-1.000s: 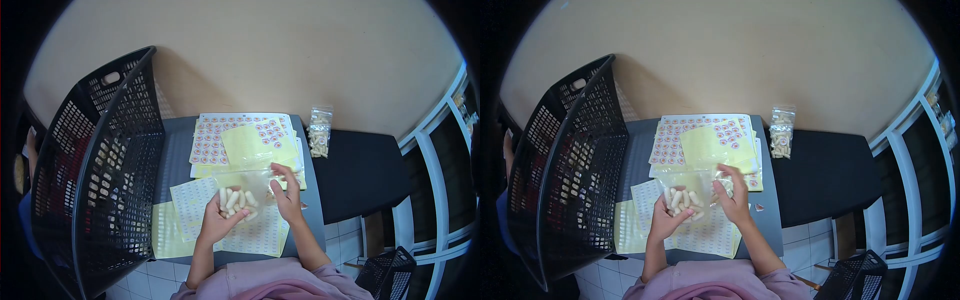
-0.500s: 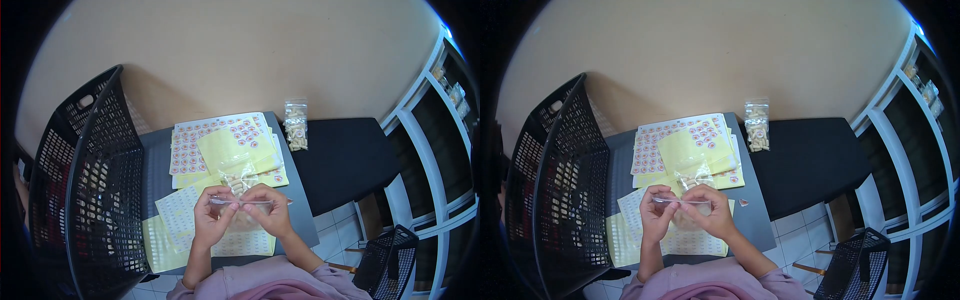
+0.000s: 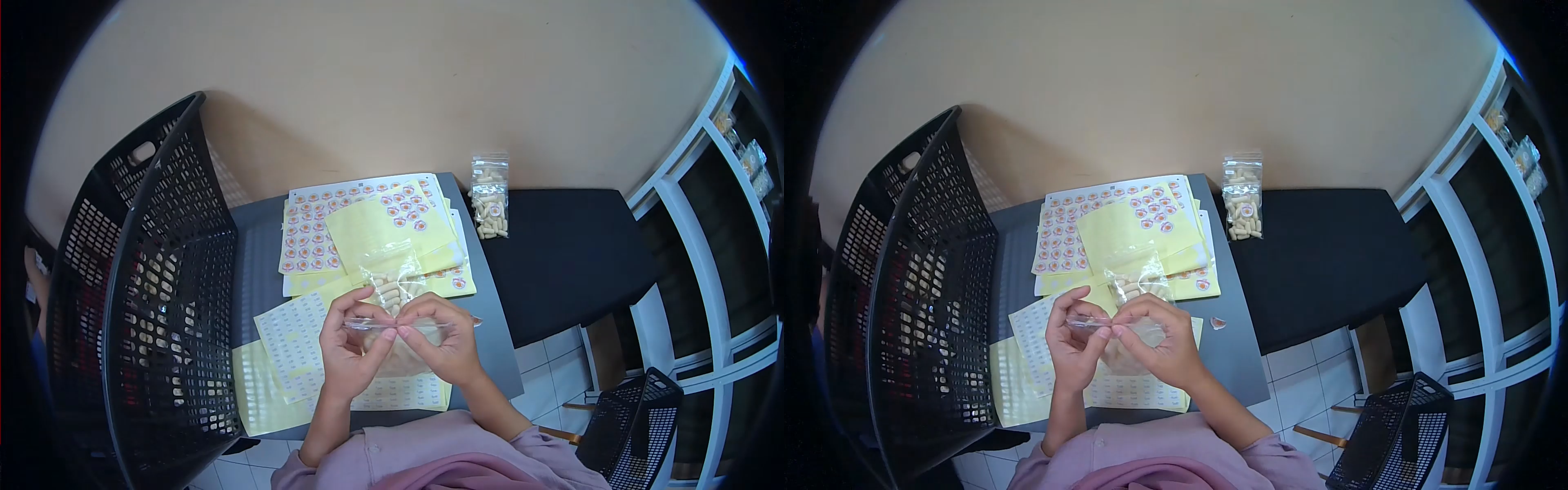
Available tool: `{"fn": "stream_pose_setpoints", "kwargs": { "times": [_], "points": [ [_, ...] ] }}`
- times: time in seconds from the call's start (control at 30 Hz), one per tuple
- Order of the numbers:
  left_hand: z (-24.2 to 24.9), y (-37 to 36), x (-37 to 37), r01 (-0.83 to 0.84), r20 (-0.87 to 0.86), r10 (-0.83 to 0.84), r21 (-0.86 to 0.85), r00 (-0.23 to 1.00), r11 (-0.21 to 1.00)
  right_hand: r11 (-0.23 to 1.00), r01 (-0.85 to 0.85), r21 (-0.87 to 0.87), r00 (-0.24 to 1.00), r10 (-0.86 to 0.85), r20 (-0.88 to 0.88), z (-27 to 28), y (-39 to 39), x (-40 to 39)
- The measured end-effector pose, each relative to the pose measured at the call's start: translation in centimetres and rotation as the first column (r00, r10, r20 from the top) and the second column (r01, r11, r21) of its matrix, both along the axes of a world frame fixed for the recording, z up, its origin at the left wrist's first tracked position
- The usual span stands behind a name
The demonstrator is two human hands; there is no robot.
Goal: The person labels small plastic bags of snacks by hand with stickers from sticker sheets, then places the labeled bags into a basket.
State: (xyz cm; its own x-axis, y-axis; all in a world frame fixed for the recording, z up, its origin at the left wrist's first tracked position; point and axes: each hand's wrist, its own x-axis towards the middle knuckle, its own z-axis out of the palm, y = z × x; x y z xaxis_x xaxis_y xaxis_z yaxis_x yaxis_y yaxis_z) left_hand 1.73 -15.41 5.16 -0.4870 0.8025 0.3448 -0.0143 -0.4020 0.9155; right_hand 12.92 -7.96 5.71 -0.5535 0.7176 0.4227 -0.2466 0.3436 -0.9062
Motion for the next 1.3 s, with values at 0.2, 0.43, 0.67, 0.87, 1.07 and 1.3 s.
{"fn": "stream_pose_setpoints", "kwargs": {
  "times": [0.2, 0.43, 0.67, 0.87, 1.07, 1.3],
  "points": [
    [0.2, -0.3, 0.0, 0.022, 0.077, -0.018, -0.059, 0.997, 0.998, 0.999, 0.021, 0.028, 1.0, -0.021, 0.003, 0.2, 0.0, -0.1],
    [-0.1, -0.5, 0.0, -0.124, -0.118, 0.13, 0.058, 0.985, 0.991, 0.994, 0.049, 0.095, 0.998, -0.052, 0.021, -0.1, 0.0, -0.5],
    [-0.4, -0.7, -0.2, -0.172, -0.15, 0.185, 0.096, 0.971, 0.98, 0.992, 0.053, 0.116, 0.999, -0.053, 0.002, -0.6, -0.3, -1.0],
    [-0.2, -0.9, -0.3, -0.183, -0.161, 0.196, 0.094, 0.967, 0.979, 0.986, 0.063, 0.157, 0.998, -0.062, -0.011, -0.8, -0.4, -1.4],
    [0.0, -1.3, -0.5, -0.192, -0.074, 0.195, 0.05, 0.978, 0.98, 0.988, 0.022, 0.151, 1.0, -0.019, -0.022, -0.7, -0.3, -1.9],
    [0.1, -1.5, -0.9, -0.235, -0.003, 0.235, 0.024, 0.972, 0.972, 0.991, -0.06, 0.115, 0.997, 0.066, -0.042, -0.3, -0.1, -2.7]
  ]
}}
